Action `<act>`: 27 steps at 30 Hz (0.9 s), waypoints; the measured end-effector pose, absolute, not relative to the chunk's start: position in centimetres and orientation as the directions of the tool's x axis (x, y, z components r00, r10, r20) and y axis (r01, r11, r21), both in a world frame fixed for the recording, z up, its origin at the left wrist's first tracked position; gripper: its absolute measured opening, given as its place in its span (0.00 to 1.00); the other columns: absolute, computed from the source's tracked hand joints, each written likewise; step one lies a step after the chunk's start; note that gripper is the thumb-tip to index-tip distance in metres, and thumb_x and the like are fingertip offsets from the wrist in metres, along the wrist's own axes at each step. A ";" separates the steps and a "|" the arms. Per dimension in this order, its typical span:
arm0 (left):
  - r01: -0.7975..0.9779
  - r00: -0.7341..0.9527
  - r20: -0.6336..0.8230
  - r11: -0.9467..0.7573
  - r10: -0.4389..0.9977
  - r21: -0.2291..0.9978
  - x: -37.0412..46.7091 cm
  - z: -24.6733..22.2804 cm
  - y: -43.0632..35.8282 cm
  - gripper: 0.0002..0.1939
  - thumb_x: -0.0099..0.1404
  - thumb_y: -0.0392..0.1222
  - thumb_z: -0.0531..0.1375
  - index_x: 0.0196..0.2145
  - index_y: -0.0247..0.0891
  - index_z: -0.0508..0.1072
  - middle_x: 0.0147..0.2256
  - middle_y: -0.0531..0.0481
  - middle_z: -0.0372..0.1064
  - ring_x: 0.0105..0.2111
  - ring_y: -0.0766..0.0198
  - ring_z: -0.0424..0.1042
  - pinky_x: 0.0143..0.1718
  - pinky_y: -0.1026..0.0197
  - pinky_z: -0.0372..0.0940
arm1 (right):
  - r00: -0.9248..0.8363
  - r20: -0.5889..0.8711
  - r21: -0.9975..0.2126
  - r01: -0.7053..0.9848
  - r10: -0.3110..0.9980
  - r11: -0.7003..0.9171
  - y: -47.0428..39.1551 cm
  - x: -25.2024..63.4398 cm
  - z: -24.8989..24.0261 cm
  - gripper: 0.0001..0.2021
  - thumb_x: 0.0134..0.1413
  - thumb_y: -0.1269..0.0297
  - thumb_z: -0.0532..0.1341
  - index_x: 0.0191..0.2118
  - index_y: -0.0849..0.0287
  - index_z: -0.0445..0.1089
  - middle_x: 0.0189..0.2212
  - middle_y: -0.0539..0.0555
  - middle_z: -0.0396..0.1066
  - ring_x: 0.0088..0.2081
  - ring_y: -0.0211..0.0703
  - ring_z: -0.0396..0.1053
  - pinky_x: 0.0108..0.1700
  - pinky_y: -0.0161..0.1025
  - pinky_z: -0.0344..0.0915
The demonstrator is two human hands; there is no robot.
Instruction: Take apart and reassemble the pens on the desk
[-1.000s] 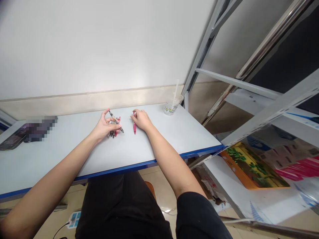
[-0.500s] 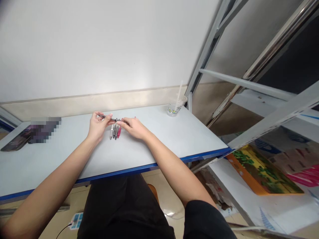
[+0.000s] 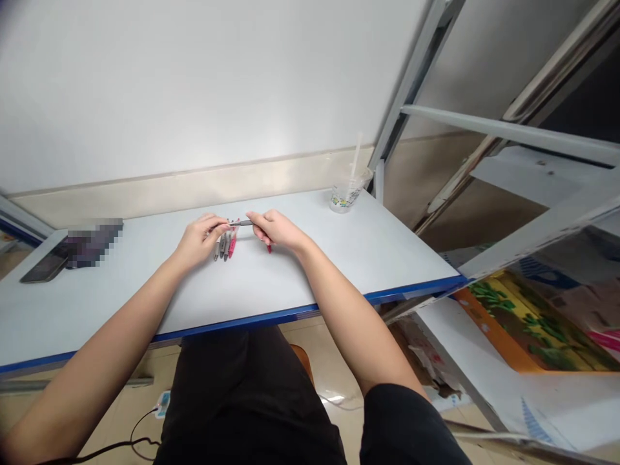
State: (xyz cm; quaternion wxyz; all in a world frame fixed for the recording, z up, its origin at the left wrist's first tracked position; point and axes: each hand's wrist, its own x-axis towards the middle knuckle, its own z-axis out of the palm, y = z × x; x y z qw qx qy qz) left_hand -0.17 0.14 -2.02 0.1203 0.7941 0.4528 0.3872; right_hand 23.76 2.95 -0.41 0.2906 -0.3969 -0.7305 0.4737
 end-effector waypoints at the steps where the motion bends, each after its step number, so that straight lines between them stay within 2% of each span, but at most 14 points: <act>1: 0.643 0.321 0.496 -0.570 0.807 0.512 -0.3 -1.9 0.2 0.13 0.77 0.46 0.55 0.40 0.40 0.78 0.40 0.44 0.75 0.46 0.51 0.72 0.56 0.50 0.66 | -0.532 0.049 -0.916 0.315 0.845 0.251 2.9 23.8 -0.4 0.34 0.75 0.41 0.54 0.18 0.57 0.61 0.12 0.48 0.58 0.16 0.34 0.56 0.27 0.36 0.60; 4: 0.691 0.382 0.464 -0.580 0.799 0.432 -0.5 -1.3 -0.2 0.14 0.78 0.45 0.52 0.39 0.40 0.75 0.42 0.42 0.75 0.48 0.50 0.70 0.57 0.49 0.64 | -0.553 0.045 -0.902 0.335 0.832 0.272 2.9 23.8 -0.4 0.35 0.72 0.36 0.55 0.19 0.57 0.62 0.12 0.49 0.59 0.16 0.35 0.58 0.26 0.37 0.59; 7: 0.712 0.441 0.372 -0.570 0.817 0.409 -0.2 -0.7 -1.1 0.19 0.80 0.47 0.48 0.35 0.41 0.71 0.38 0.43 0.74 0.44 0.51 0.71 0.56 0.50 0.64 | -0.573 0.067 -0.876 0.359 0.817 0.324 2.9 24.1 -0.3 0.37 0.69 0.31 0.53 0.17 0.55 0.60 0.12 0.49 0.58 0.17 0.37 0.60 0.29 0.38 0.61; 10: 0.709 0.466 0.252 -0.529 0.848 0.466 0.3 -0.4 -1.8 0.24 0.82 0.50 0.44 0.31 0.42 0.68 0.33 0.46 0.73 0.37 0.54 0.71 0.51 0.52 0.65 | -0.632 0.047 -0.839 0.395 0.774 0.373 3.0 24.7 0.0 0.39 0.68 0.28 0.51 0.16 0.55 0.57 0.11 0.49 0.56 0.18 0.37 0.59 0.32 0.39 0.62; 15: 0.680 0.462 0.141 -0.452 0.876 0.577 0.5 -0.7 -1.8 0.26 0.81 0.52 0.46 0.27 0.41 0.67 0.29 0.48 0.72 0.32 0.56 0.70 0.47 0.53 0.66 | -0.660 -0.034 -0.810 0.458 0.750 0.366 3.1 25.4 0.4 0.39 0.64 0.25 0.53 0.16 0.54 0.58 0.10 0.49 0.56 0.17 0.36 0.54 0.29 0.39 0.59; 18: 0.647 0.432 0.105 -0.390 0.896 0.655 0.7 -1.0 -1.7 0.28 0.81 0.54 0.46 0.25 0.41 0.66 0.26 0.48 0.71 0.31 0.57 0.70 0.46 0.53 0.66 | -0.632 0.009 -0.824 0.435 0.775 0.363 2.9 25.0 0.3 0.38 0.65 0.28 0.55 0.16 0.55 0.60 0.10 0.49 0.56 0.17 0.37 0.55 0.29 0.39 0.60; 22: 0.571 0.400 0.149 -0.373 0.904 0.731 1.1 -0.9 -2.1 0.29 0.82 0.55 0.44 0.24 0.41 0.63 0.25 0.49 0.67 0.30 0.57 0.70 0.46 0.53 0.66 | -0.571 0.108 -0.925 0.242 0.814 0.293 2.4 23.8 -0.1 0.34 0.66 0.35 0.59 0.17 0.55 0.57 0.13 0.49 0.57 0.19 0.36 0.57 0.29 0.39 0.62; 25: 0.638 0.378 0.199 -0.410 0.904 0.652 1.6 -0.7 -2.6 0.25 0.81 0.53 0.48 0.29 0.41 0.68 0.29 0.48 0.70 0.32 0.55 0.71 0.46 0.52 0.66 | -0.518 0.079 -0.969 0.160 0.852 0.187 2.2 22.9 -0.7 0.33 0.69 0.41 0.59 0.17 0.53 0.51 0.12 0.47 0.51 0.16 0.35 0.50 0.25 0.39 0.61; 27: 0.719 0.346 0.264 -0.435 0.900 0.542 1.9 -0.8 -2.7 0.16 0.79 0.52 0.53 0.39 0.41 0.72 0.35 0.46 0.74 0.35 0.53 0.73 0.45 0.52 0.66 | -0.428 0.091 -0.982 0.114 0.899 0.153 2.4 22.6 -0.9 0.32 0.68 0.44 0.60 0.16 0.52 0.50 0.12 0.46 0.48 0.16 0.34 0.46 0.21 0.38 0.59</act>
